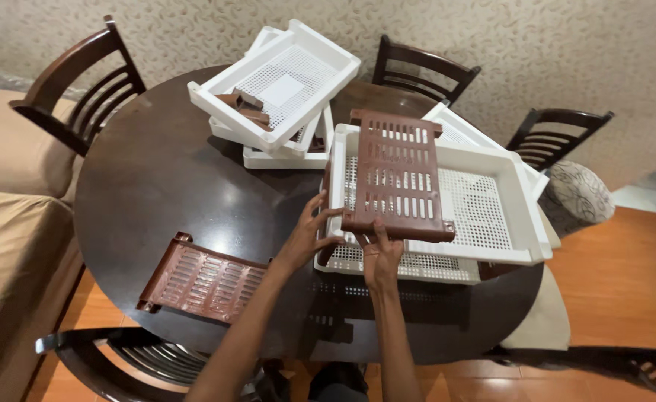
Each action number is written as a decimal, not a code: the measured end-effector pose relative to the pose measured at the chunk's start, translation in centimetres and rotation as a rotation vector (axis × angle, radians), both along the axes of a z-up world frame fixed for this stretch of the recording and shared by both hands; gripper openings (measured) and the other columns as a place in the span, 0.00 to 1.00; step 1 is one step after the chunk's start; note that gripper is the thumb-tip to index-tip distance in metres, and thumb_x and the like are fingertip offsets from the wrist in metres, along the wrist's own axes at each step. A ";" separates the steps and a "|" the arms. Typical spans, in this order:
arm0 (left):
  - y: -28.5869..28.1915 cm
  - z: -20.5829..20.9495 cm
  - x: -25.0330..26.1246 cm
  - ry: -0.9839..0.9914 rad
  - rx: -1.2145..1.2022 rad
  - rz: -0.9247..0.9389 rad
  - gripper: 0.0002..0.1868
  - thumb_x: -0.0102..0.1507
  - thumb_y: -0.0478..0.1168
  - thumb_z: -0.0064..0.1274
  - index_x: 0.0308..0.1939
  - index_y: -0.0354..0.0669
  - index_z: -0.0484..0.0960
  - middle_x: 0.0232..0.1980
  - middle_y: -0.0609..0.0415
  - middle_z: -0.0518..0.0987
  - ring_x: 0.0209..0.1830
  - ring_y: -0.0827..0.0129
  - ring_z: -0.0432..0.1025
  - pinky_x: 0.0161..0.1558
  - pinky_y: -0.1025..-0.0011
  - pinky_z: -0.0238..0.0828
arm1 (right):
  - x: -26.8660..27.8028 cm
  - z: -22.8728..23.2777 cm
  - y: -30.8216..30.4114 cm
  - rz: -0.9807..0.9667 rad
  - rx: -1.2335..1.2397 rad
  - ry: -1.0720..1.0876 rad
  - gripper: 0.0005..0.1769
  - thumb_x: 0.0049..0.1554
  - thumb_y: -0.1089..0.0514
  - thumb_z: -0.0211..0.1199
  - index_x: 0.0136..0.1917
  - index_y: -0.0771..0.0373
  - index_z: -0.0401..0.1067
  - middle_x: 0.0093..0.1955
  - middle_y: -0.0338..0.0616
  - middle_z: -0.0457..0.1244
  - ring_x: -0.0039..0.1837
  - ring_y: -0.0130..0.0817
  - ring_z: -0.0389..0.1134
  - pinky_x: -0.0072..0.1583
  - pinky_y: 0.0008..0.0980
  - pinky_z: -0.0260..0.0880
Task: The person assembles a multi-tier storage rack by hand on a round dining table. They interlock white perforated trays with brown slatted side panels, then add corner caps to the top tray. The assembled unit is left standing on the table.
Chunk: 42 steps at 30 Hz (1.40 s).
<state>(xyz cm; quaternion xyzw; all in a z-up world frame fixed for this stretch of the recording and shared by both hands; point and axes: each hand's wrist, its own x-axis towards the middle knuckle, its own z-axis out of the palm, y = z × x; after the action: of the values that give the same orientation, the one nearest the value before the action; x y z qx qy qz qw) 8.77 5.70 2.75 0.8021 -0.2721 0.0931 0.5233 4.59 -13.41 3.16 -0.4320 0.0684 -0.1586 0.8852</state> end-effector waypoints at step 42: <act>-0.7 -0.3 -0.5 -0.111 -0.041 0.096 0.51 0.49 0.44 0.73 0.71 0.54 0.59 0.76 0.51 0.70 0.72 0.56 0.67 0.70 0.50 0.56 | -3.0 -1.2 8.5 -0.454 -1.014 -0.140 0.15 0.63 0.64 0.60 0.61 0.76 0.71 0.59 0.54 0.69 0.59 0.37 0.73 0.59 0.35 0.75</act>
<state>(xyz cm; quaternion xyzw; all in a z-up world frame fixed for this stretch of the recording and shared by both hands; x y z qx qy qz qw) 8.26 5.00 2.40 0.7970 -0.2599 0.1678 0.5188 1.55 -4.87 1.96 -0.7666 0.0161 -0.3866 0.5125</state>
